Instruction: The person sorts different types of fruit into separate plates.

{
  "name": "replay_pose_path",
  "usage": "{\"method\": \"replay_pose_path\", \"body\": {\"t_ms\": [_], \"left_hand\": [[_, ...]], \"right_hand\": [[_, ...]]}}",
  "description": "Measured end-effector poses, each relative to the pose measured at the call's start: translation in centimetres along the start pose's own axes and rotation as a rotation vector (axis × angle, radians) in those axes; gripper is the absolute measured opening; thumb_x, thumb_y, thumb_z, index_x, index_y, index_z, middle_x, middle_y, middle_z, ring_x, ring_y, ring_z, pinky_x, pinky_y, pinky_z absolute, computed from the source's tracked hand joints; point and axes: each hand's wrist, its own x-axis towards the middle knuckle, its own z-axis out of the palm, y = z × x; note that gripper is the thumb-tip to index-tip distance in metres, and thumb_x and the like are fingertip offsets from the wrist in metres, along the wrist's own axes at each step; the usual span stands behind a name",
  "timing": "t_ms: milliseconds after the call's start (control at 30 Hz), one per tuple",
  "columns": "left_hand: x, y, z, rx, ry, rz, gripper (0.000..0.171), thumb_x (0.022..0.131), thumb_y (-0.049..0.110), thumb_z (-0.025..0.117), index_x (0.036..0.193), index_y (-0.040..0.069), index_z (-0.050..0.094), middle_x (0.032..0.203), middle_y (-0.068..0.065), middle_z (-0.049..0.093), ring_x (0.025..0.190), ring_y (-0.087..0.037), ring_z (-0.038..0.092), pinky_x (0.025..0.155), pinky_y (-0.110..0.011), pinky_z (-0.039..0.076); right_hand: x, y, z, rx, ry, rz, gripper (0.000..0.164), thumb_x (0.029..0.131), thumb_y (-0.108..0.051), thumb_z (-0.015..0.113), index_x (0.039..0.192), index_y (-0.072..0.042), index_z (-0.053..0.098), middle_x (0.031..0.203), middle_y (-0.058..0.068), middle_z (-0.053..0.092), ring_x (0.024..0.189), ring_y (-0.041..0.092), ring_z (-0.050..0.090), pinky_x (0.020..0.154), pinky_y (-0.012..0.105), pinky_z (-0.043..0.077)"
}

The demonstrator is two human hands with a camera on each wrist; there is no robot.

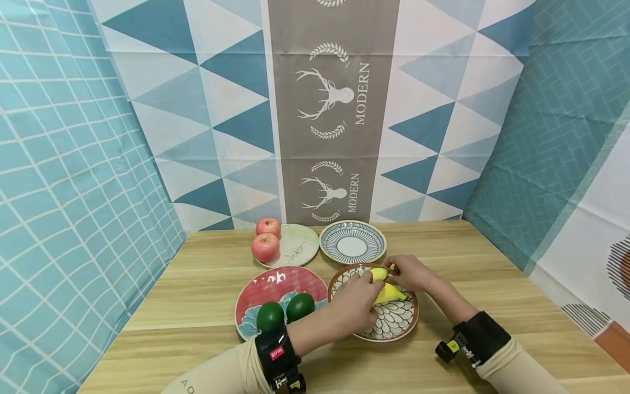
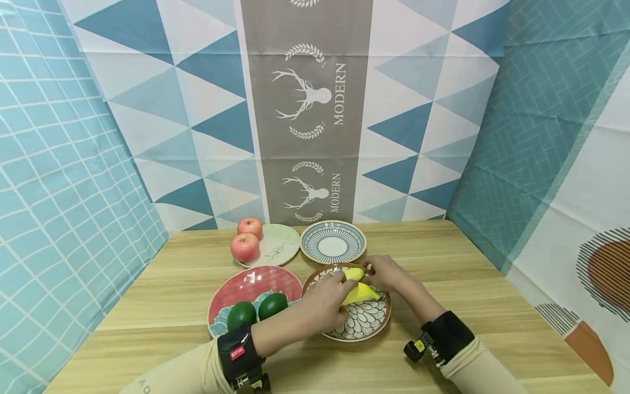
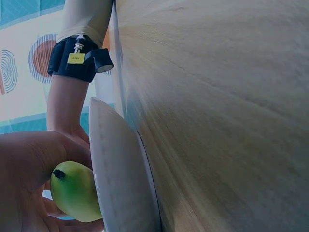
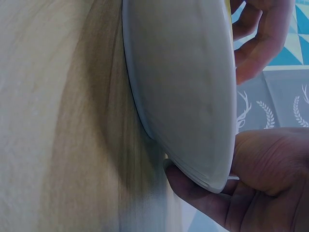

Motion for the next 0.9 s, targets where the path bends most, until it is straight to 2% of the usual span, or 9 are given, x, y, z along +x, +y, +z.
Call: {"method": "replay_pose_path", "body": {"t_ms": [233, 433, 567, 900], "left_hand": [[0.1, 0.0, 0.1, 0.019, 0.028, 0.018, 0.049, 0.081, 0.022, 0.083, 0.127, 0.014, 0.069, 0.106, -0.006, 0.062, 0.086, -0.021, 0.058, 0.065, -0.03, 0.053], [0.1, 0.0, -0.1, 0.045, 0.047, 0.017, 0.053, 0.085, 0.037, 0.082, 0.132, 0.016, 0.07, 0.114, -0.006, 0.065, 0.094, -0.022, 0.061, 0.072, -0.032, 0.057], [0.1, 0.0, -0.3, 0.058, 0.064, 0.025, 0.055, 0.087, 0.041, 0.08, 0.136, 0.018, 0.07, 0.117, -0.006, 0.066, 0.097, -0.021, 0.061, 0.075, -0.032, 0.057], [0.0, 0.1, -0.9, 0.022, 0.027, 0.006, 0.056, 0.087, 0.042, 0.081, 0.137, 0.02, 0.069, 0.12, -0.005, 0.064, 0.102, -0.021, 0.06, 0.077, -0.033, 0.058]], "right_hand": [[0.0, 0.1, 0.0, -0.012, 0.0, -0.024, 0.017, 0.094, -0.007, 0.079, 0.109, -0.006, 0.071, 0.081, 0.001, 0.062, 0.072, 0.015, 0.057, 0.062, 0.032, 0.049], [0.1, 0.3, 0.0, -0.018, -0.007, -0.022, 0.017, 0.094, -0.008, 0.08, 0.108, -0.006, 0.071, 0.081, 0.001, 0.062, 0.073, 0.015, 0.057, 0.063, 0.031, 0.048], [0.1, 0.2, -0.1, -0.014, -0.008, -0.018, 0.017, 0.094, -0.009, 0.08, 0.108, -0.006, 0.07, 0.082, 0.001, 0.062, 0.072, 0.015, 0.057, 0.062, 0.03, 0.049], [0.0, 0.1, 0.0, -0.009, -0.009, -0.007, 0.017, 0.094, -0.011, 0.08, 0.107, -0.006, 0.07, 0.081, 0.002, 0.061, 0.072, 0.016, 0.057, 0.061, 0.03, 0.049]]}}
